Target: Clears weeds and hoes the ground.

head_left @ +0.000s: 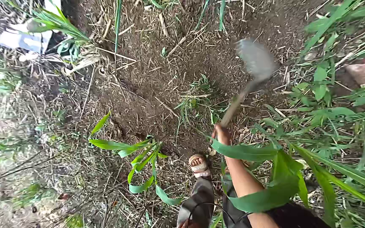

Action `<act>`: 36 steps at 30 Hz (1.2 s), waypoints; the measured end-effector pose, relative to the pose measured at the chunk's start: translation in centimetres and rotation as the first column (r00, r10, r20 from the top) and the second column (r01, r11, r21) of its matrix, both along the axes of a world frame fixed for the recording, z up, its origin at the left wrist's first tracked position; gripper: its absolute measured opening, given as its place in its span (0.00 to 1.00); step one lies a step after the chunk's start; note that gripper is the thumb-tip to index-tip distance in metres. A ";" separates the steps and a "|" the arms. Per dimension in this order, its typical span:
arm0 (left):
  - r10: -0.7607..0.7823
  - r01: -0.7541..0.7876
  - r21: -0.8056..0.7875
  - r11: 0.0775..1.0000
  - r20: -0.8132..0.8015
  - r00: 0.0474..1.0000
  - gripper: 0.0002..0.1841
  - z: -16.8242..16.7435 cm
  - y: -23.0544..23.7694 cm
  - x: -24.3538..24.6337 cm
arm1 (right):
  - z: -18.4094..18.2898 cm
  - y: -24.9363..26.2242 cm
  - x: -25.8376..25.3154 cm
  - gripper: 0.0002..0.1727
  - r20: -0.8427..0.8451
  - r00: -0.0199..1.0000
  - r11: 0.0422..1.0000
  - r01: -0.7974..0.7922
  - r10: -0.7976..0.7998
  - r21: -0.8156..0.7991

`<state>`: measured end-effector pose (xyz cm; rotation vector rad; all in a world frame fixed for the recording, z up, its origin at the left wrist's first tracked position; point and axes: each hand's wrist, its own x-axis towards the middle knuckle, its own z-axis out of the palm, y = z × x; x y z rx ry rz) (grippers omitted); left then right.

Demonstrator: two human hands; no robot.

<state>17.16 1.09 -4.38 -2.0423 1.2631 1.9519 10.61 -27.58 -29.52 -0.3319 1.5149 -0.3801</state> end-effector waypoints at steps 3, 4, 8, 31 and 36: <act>-0.068 0.069 0.204 0.976 -0.013 0.998 0.16 2.1 -4.7 0.1 | -0.3 6.3 -5.3 0.22 -0.009 0.953 0.947 -0.298 0.302 0.120; -0.084 0.083 0.215 0.973 -0.007 0.996 0.16 2.5 -5.3 0.0 | 1.2 6.5 -6.3 0.20 -0.019 0.958 0.952 -0.282 0.286 0.123; -0.090 0.080 0.165 0.983 0.055 0.994 0.12 4.7 -8.5 -0.5 | 5.6 -0.1 -4.8 0.13 0.010 0.988 0.988 0.152 -0.152 0.025; 0.073 -0.078 -0.097 0.992 -0.053 0.996 0.12 0.5 0.7 0.8 | 0.7 3.1 6.8 0.21 0.018 0.947 0.943 -0.321 0.321 0.091; 0.043 -0.045 -0.053 0.998 -0.039 0.998 0.14 0.0 1.0 1.0 | 4.2 8.3 -0.6 0.15 -0.040 0.868 0.850 -0.474 0.495 0.229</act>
